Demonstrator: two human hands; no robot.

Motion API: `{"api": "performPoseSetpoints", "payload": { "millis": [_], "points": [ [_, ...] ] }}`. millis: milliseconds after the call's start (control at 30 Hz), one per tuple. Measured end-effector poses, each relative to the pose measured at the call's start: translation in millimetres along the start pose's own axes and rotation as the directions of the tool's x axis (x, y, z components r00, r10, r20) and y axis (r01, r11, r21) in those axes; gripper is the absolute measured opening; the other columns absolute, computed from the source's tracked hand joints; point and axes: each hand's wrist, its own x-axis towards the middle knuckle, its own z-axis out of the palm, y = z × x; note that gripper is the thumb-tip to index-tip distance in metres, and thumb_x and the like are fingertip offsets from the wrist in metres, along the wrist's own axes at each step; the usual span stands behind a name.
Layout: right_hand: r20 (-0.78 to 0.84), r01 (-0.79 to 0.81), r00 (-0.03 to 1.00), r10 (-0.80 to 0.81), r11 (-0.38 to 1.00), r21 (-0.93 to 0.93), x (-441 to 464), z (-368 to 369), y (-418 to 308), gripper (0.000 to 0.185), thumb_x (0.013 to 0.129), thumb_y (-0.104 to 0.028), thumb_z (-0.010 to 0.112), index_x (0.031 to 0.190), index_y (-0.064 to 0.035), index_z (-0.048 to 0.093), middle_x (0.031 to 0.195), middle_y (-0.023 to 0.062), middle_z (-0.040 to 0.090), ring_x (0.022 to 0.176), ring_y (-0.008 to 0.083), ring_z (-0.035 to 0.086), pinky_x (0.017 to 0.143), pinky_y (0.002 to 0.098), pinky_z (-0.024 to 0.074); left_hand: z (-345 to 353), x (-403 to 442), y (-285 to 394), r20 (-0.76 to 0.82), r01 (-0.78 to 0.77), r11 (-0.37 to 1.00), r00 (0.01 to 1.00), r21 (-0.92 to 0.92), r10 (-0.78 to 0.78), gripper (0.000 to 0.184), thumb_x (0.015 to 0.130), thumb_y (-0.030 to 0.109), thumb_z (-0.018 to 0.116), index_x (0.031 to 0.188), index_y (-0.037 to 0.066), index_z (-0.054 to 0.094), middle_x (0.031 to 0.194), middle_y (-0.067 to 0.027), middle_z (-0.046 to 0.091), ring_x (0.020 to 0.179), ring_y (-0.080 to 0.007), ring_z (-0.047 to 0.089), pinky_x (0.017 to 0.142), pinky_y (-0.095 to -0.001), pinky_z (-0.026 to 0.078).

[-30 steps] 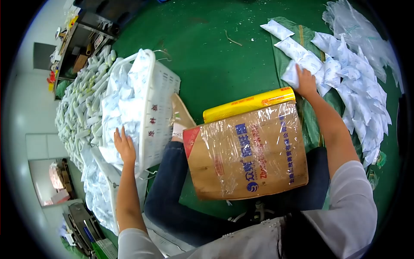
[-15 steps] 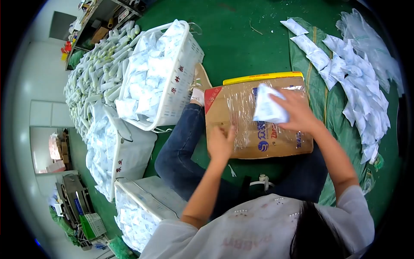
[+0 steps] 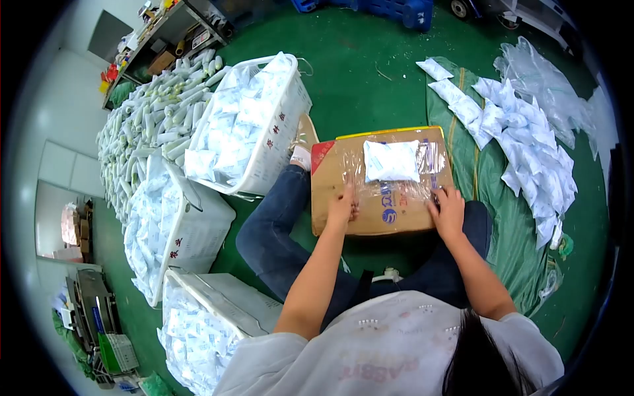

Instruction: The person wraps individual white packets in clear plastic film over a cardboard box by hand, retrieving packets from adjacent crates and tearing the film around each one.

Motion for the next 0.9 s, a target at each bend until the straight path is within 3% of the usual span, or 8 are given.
{"api": "performPoseSetpoints", "payload": {
  "millis": [133, 233, 467, 567, 633, 700, 767, 900],
  "points": [
    [0.109, 0.050, 0.992, -0.063, 0.991, 0.121, 4.9, 23.7, 37.6, 0.010, 0.084, -0.008, 0.065, 0.086, -0.0030, 0.057, 0.087, 0.0191, 0.060, 0.083, 0.0392, 0.059, 0.073, 0.0458, 0.0487, -18.4, 14.3, -12.8, 0.314, 0.177, 0.980, 0.929, 0.090, -0.197, 0.029, 0.100, 0.029, 0.057, 0.086, 0.005, 0.062, 0.062, 0.0016, 0.050, 0.049, -0.0084, 0.043, 0.044, -0.0231, 0.032],
    [0.283, 0.103, 0.949, -0.138, 0.986, 0.134, 5.0, -28.9, 58.4, 0.007, 0.084, -0.005, 0.064, 0.084, -0.0028, 0.057, 0.087, 0.0195, 0.059, 0.083, 0.0396, 0.059, 0.072, 0.0460, 0.0487, -54.6, -47.8, 9.3, 0.274, -0.192, 0.956, 0.953, 0.223, 0.127, 0.026, 0.100, 0.025, 0.057, 0.087, 0.004, 0.066, 0.061, 0.0024, 0.050, 0.052, -0.0078, 0.044, 0.046, -0.0239, 0.033],
    [0.423, 0.395, 0.760, -0.493, 0.868, 0.302, -12.5, -176.5, 29.0, 0.010, 0.080, -0.004, 0.065, 0.086, -0.0030, 0.057, 0.088, 0.0137, 0.060, 0.083, 0.0367, 0.060, 0.072, 0.0427, 0.0493, -77.3, -225.5, 40.3, 0.178, -0.256, 0.635, 0.966, 0.729, 0.185, 0.023, 0.100, 0.018, 0.054, 0.092, -0.001, 0.065, 0.075, -0.0073, 0.062, 0.070, -0.0165, 0.060, 0.066, -0.0310, 0.046],
    [0.184, 0.526, 0.798, -0.574, 0.812, 0.254, 32.1, -146.3, -12.5, 0.009, 0.084, -0.008, 0.064, 0.090, -0.0042, 0.058, 0.093, 0.0128, 0.062, 0.089, 0.0357, 0.060, 0.076, 0.0420, 0.0490, -48.4, -180.3, 37.8, 0.332, -0.558, 0.692, 0.829, 0.457, 0.450, 0.026, 0.104, 0.021, 0.046, 0.102, 0.003, 0.065, 0.095, -0.0065, 0.066, 0.090, -0.0115, 0.059, 0.083, -0.0266, 0.046],
    [0.336, 0.328, 0.795, -0.505, 0.824, 0.461, 57.7, -82.8, -12.5, 0.010, 0.087, -0.011, 0.062, 0.094, -0.0052, 0.059, 0.098, 0.0130, 0.064, 0.095, 0.0335, 0.060, 0.080, 0.0411, 0.0486, -0.4, -127.6, 35.2, 0.338, -0.412, 0.904, 0.872, 0.113, 0.355, 0.033, 0.106, 0.026, 0.043, 0.111, 0.002, 0.066, 0.121, -0.0117, 0.064, 0.115, -0.0138, 0.055, 0.103, -0.0297, 0.039],
    [0.535, 0.097, 0.729, -0.426, 0.839, 0.535, 81.2, -9.9, -6.4, 0.009, 0.089, -0.013, 0.063, 0.094, -0.0055, 0.060, 0.100, 0.0133, 0.064, 0.096, 0.0327, 0.061, 0.081, 0.0397, 0.0487, 31.5, -58.3, 14.9, 0.603, -0.560, 0.824, 0.689, 0.091, 0.402, 0.041, 0.107, 0.032, 0.041, 0.130, 0.002, 0.057, 0.140, -0.0158, 0.054, 0.130, -0.0226, 0.049, 0.112, -0.0389, 0.033],
    [0.449, 0.066, 0.809, -0.379, 0.818, 0.572, 85.1, 46.7, 2.9, 0.008, 0.088, -0.012, 0.063, 0.092, -0.0050, 0.062, 0.096, 0.0140, 0.064, 0.093, 0.0330, 0.062, 0.079, 0.0388, 0.0495, 54.1, -60.6, 13.3, 0.725, -0.823, 0.276, 0.568, 0.496, 0.389, 0.046, 0.105, 0.028, 0.044, 0.141, 0.000, 0.045, 0.148, -0.0197, 0.044, 0.134, -0.0332, 0.045, 0.111, -0.0477, 0.033],
    [0.470, -0.132, 0.869, -0.157, 0.841, 0.525, 83.6, 77.9, 12.0, 0.008, 0.083, -0.009, 0.068, 0.090, -0.0049, 0.065, 0.089, 0.0123, 0.065, 0.083, 0.0294, 0.064, 0.074, 0.0378, 0.0509, 62.9, -62.7, 10.4, 0.870, -0.821, -0.357, 0.300, 0.444, 0.392, 0.054, 0.092, 0.017, 0.059, 0.141, 0.000, 0.041, 0.148, -0.0249, 0.039, 0.137, -0.0408, 0.040, 0.111, -0.0538, 0.033]
  ]
}}
